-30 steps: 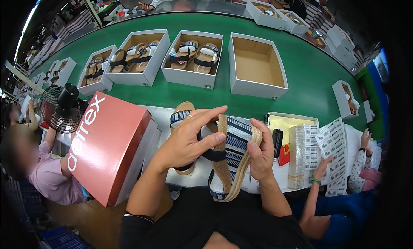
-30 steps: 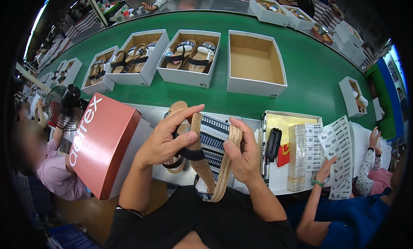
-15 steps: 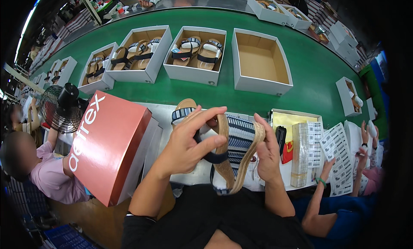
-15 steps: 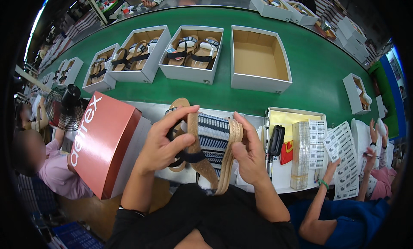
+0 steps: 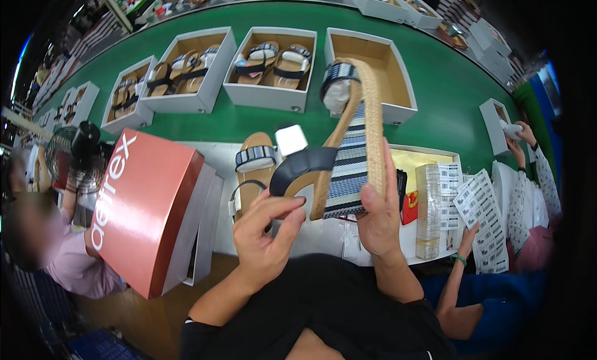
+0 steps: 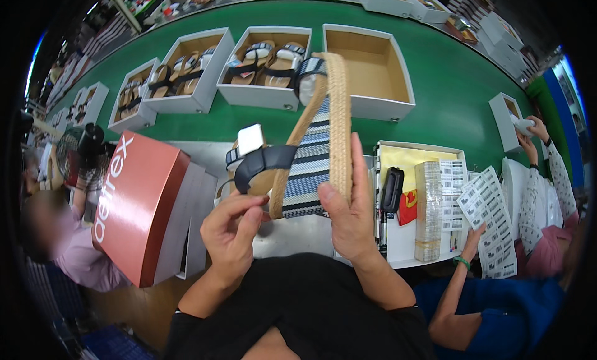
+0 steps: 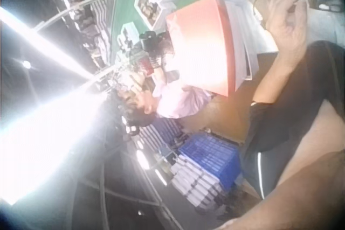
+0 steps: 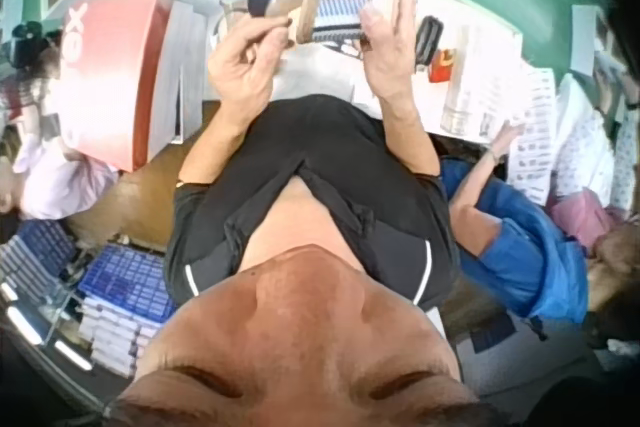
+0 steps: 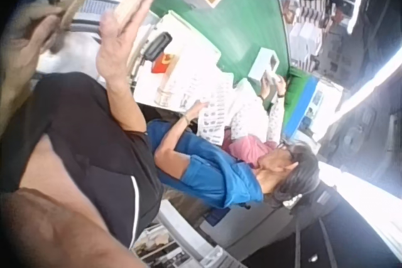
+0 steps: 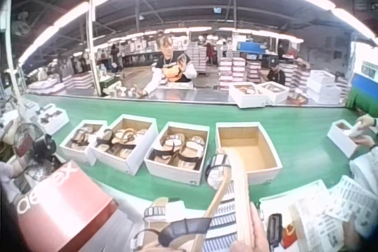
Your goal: The person inspects a pair of woven-strap sandals by turning them over, checking the straps and soles, and placing them into a shoebox. The person repeats this process with additional pairs of sandals.
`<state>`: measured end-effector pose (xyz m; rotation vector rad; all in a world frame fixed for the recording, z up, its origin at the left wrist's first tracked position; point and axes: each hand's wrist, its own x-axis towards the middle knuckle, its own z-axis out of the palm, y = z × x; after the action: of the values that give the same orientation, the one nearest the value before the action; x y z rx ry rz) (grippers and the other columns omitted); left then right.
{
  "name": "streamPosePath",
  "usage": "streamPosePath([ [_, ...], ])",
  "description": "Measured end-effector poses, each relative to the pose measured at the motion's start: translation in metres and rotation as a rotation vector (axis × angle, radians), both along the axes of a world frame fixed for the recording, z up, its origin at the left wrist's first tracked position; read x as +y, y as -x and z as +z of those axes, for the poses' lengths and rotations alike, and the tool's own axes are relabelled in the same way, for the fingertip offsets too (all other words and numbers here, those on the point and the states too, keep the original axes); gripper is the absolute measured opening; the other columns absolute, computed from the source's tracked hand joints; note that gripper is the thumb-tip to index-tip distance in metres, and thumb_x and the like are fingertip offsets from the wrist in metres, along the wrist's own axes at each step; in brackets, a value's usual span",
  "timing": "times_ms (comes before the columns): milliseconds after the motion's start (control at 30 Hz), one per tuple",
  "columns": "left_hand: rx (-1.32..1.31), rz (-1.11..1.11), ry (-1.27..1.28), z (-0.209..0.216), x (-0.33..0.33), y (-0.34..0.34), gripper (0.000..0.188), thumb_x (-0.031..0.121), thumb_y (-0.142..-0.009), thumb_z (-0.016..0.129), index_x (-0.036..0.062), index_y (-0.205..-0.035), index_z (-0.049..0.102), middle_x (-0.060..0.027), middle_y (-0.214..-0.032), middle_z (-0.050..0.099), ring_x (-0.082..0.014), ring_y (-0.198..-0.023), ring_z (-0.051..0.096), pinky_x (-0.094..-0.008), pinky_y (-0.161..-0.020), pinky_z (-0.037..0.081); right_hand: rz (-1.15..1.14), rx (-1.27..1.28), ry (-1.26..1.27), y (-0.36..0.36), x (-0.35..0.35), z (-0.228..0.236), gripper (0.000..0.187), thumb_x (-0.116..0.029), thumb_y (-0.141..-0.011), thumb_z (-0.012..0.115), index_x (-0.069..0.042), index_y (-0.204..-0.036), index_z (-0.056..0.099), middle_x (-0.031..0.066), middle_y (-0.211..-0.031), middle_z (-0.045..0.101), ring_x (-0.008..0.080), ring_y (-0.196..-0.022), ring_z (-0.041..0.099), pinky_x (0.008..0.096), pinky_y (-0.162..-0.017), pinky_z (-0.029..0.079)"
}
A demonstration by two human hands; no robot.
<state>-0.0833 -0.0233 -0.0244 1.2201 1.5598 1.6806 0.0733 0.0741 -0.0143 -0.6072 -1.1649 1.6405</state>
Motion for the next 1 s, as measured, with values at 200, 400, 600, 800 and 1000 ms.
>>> streamPosePath([
  [200,0.119,0.004,0.049,0.01,0.005,0.0,0.029,0.022,-0.089,0.074,0.0047,-0.112,0.072,-0.0044,-0.095,0.075,-0.0155,-0.093,0.069,-0.0523,-0.112,0.027,0.058,0.082,0.087,0.013,-0.015,-0.015,0.078,-0.008,-0.098,0.051,-0.003,-0.158,0.001,0.013,-0.151,0.034,0.0164,-0.13,0.043,0.0298,-0.108,0.038],
  [400,-0.027,-0.076,0.174,0.01,0.004,0.003,0.029,0.028,-0.096,0.066,0.0052,-0.112,0.073,-0.0021,-0.09,0.075,-0.0133,-0.091,0.068,-0.0496,-0.113,0.021,0.026,0.148,0.191,0.018,-0.021,-0.023,0.076,-0.009,-0.1,0.05,-0.008,-0.159,0.003,0.0103,-0.149,0.037,0.0154,-0.128,0.046,0.0292,-0.107,0.039],
  [600,0.093,-0.088,0.176,0.011,0.006,0.006,0.028,0.028,-0.097,0.064,0.0057,-0.111,0.074,-0.0018,-0.088,0.074,-0.0123,-0.087,0.067,-0.0451,-0.109,0.025,0.017,0.187,0.275,0.018,-0.026,-0.026,0.072,-0.011,-0.101,0.049,-0.009,-0.159,0.006,0.0108,-0.145,0.042,0.0158,-0.126,0.049,0.0308,-0.107,0.041],
  [800,0.103,-0.078,0.168,0.006,0.005,0.009,0.028,0.028,-0.097,0.064,0.0054,-0.111,0.074,-0.0018,-0.088,0.074,-0.0127,-0.088,0.067,-0.0436,-0.108,0.026,0.017,0.182,0.287,0.021,-0.03,-0.025,0.071,-0.011,-0.101,0.048,-0.009,-0.159,0.007,0.0107,-0.144,0.043,0.0159,-0.126,0.05,0.0311,-0.107,0.042],
  [1000,0.11,-0.106,0.168,0.003,0.004,0.015,0.031,0.028,-0.095,0.067,0.006,-0.116,0.072,-0.0028,-0.094,0.073,-0.0156,-0.092,0.066,-0.0488,-0.109,0.025,0.006,0.172,0.235,0.027,-0.031,-0.028,0.072,-0.016,-0.102,0.049,-0.01,-0.159,0.004,0.0106,-0.146,0.041,0.0173,-0.127,0.05,0.0324,-0.106,0.043],
])
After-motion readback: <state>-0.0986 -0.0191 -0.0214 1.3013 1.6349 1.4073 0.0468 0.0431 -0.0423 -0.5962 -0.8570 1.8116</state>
